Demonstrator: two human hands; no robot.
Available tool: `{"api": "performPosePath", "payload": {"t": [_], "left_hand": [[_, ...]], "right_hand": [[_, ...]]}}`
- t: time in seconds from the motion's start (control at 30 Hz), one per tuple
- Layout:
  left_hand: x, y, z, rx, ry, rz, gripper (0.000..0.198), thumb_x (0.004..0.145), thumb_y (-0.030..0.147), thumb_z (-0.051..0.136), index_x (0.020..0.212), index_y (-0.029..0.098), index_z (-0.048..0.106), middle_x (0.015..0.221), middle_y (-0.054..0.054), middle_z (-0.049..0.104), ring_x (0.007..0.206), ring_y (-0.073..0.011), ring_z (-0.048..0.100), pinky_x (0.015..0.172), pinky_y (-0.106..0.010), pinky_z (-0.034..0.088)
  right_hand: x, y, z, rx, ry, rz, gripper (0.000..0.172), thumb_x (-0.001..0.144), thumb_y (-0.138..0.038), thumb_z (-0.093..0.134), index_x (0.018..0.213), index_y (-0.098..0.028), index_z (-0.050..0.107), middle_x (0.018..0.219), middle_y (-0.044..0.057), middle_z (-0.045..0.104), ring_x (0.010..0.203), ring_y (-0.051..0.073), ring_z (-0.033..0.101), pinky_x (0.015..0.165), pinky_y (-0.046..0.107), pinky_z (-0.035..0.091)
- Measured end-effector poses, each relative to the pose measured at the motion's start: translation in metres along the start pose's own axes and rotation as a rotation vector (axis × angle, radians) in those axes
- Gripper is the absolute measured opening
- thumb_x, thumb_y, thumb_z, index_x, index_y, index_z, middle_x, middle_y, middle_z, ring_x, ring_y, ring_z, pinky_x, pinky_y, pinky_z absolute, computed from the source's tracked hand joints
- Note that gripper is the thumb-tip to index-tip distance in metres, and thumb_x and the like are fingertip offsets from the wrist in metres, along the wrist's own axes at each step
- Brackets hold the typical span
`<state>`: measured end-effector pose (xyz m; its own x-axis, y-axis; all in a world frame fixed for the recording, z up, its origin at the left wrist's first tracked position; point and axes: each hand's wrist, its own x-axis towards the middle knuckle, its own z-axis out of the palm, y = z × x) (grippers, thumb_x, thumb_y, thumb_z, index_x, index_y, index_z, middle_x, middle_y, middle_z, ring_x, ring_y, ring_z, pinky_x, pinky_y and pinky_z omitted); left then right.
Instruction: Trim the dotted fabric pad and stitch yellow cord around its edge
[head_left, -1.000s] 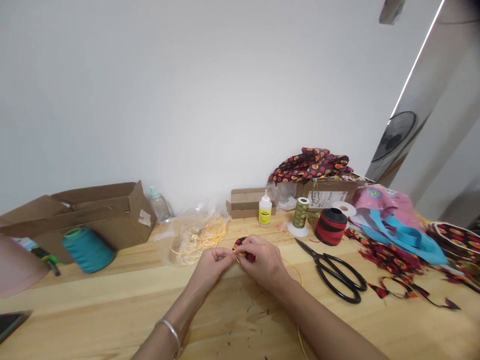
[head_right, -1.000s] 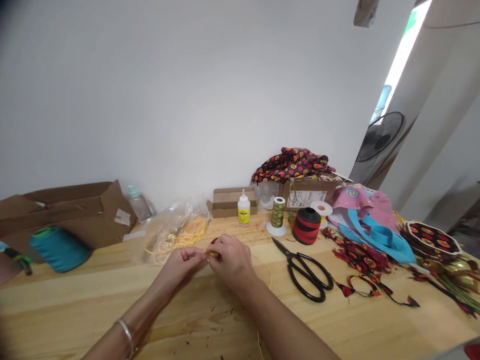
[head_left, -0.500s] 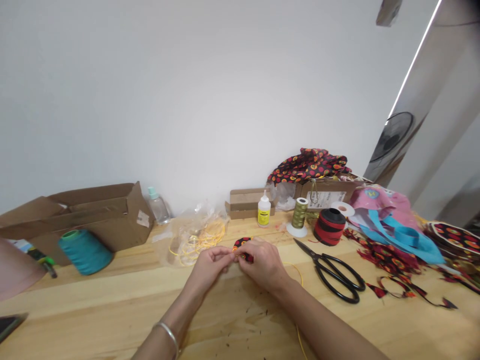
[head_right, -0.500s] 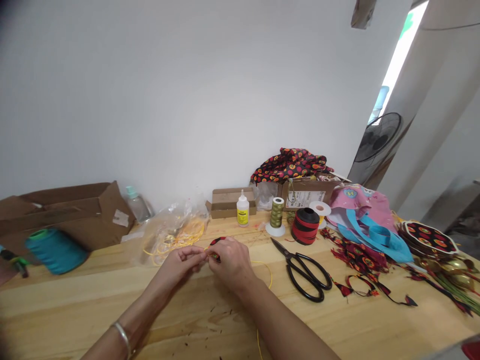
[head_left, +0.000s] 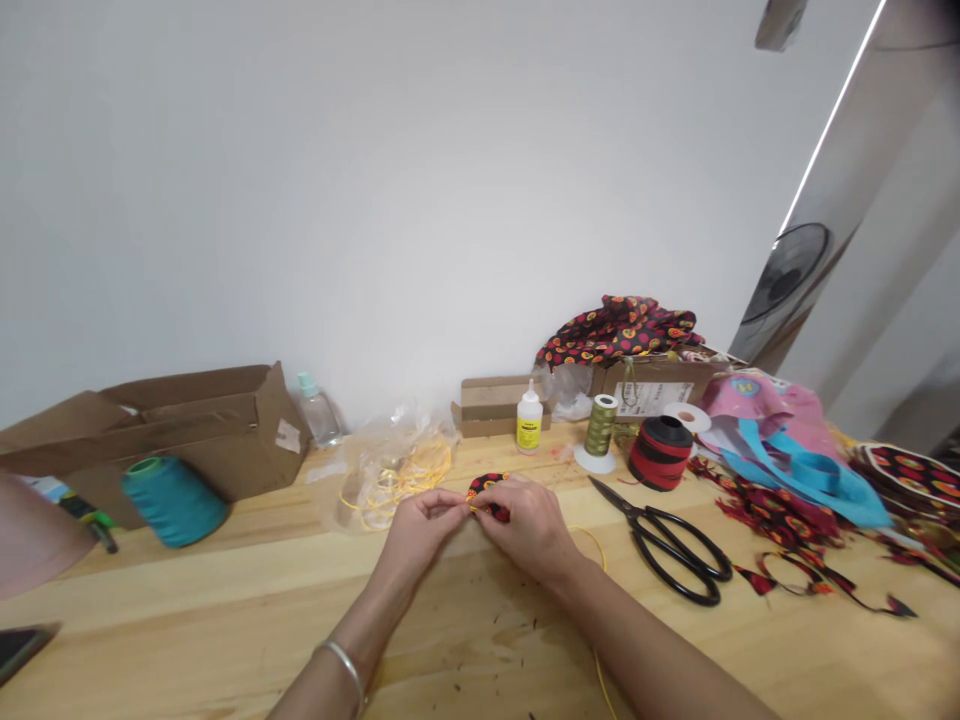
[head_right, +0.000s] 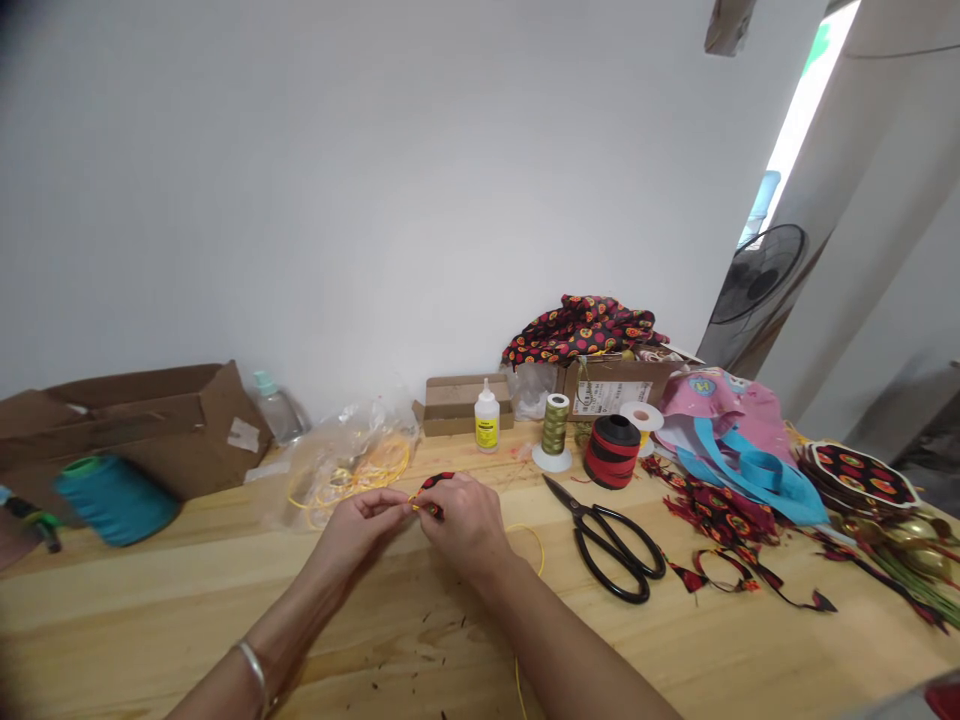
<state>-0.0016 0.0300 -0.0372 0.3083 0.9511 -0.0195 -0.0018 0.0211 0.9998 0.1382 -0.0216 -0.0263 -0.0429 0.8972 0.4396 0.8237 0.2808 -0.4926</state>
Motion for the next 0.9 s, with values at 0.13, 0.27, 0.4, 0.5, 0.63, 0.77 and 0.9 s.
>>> {"api": "performPosePath", "payload": {"t": [0.13,0.27,0.4,0.5,0.63,0.77,0.9], "left_hand": [[0.0009,-0.0016,-0.0001,0.020,0.001,0.000,0.013,0.052,0.022,0.069,0.061,0.014,0.065,0.060,-0.002,0.067,0.057,-0.0142,0.059,0.056,-0.022,0.042],[-0.0002,-0.0022,0.0003,0.089,-0.026,0.031,0.013,0.054,0.023,0.068,0.062,0.013,0.065,0.061,-0.003,0.067,0.058,-0.0152,0.059,0.057,-0.023,0.043],[-0.0008,-0.0044,-0.0002,0.141,-0.076,0.095,0.015,0.058,0.026,0.065,0.066,0.014,0.066,0.064,-0.004,0.067,0.060,-0.0155,0.059,0.058,-0.024,0.043],[-0.0002,-0.0064,-0.0015,0.189,-0.097,0.137,0.016,0.061,0.027,0.064,0.068,0.013,0.066,0.067,-0.005,0.067,0.063,-0.0161,0.059,0.060,-0.024,0.043],[0.0001,-0.0064,-0.0015,0.175,-0.087,0.128,0.016,0.060,0.027,0.065,0.067,0.013,0.065,0.066,-0.005,0.067,0.063,-0.0161,0.059,0.059,-0.023,0.043],[0.0002,-0.0043,0.0000,0.037,-0.064,0.020,0.015,0.055,0.024,0.069,0.064,0.014,0.065,0.064,-0.004,0.068,0.060,-0.0144,0.059,0.059,-0.022,0.043],[0.0006,-0.0022,0.0008,-0.005,-0.010,-0.018,0.015,0.052,0.022,0.071,0.062,0.013,0.066,0.062,-0.003,0.069,0.059,-0.0134,0.059,0.058,-0.021,0.043]], "right_hand": [[0.0001,-0.0001,0.0005,-0.004,0.011,0.011,0.016,0.072,-0.021,0.054,0.080,-0.026,0.067,0.081,0.000,0.068,0.076,0.015,0.057,0.065,0.022,0.039],[0.0001,0.0001,-0.0002,-0.026,0.012,0.015,0.017,0.072,-0.021,0.053,0.080,-0.026,0.067,0.078,0.000,0.068,0.072,0.015,0.056,0.062,0.022,0.038],[-0.0001,0.0004,-0.0001,-0.035,0.008,0.021,0.016,0.071,-0.022,0.053,0.079,-0.026,0.067,0.077,-0.001,0.068,0.072,0.014,0.056,0.061,0.022,0.037],[-0.0001,0.0010,0.0008,-0.035,0.011,0.025,0.016,0.070,-0.021,0.054,0.077,-0.026,0.067,0.077,-0.001,0.068,0.071,0.014,0.056,0.060,0.022,0.037],[0.0002,0.0012,0.0009,-0.043,0.011,0.028,0.016,0.071,-0.022,0.054,0.078,-0.026,0.067,0.077,-0.001,0.068,0.072,0.014,0.056,0.061,0.022,0.038],[0.0002,0.0005,-0.0002,-0.046,0.002,0.027,0.016,0.071,-0.021,0.053,0.078,-0.026,0.067,0.078,-0.001,0.068,0.073,0.014,0.056,0.062,0.021,0.038],[0.0001,0.0005,0.0003,-0.047,0.017,0.023,0.016,0.072,-0.021,0.053,0.078,-0.025,0.067,0.078,-0.001,0.068,0.072,0.014,0.056,0.061,0.022,0.038]]}}
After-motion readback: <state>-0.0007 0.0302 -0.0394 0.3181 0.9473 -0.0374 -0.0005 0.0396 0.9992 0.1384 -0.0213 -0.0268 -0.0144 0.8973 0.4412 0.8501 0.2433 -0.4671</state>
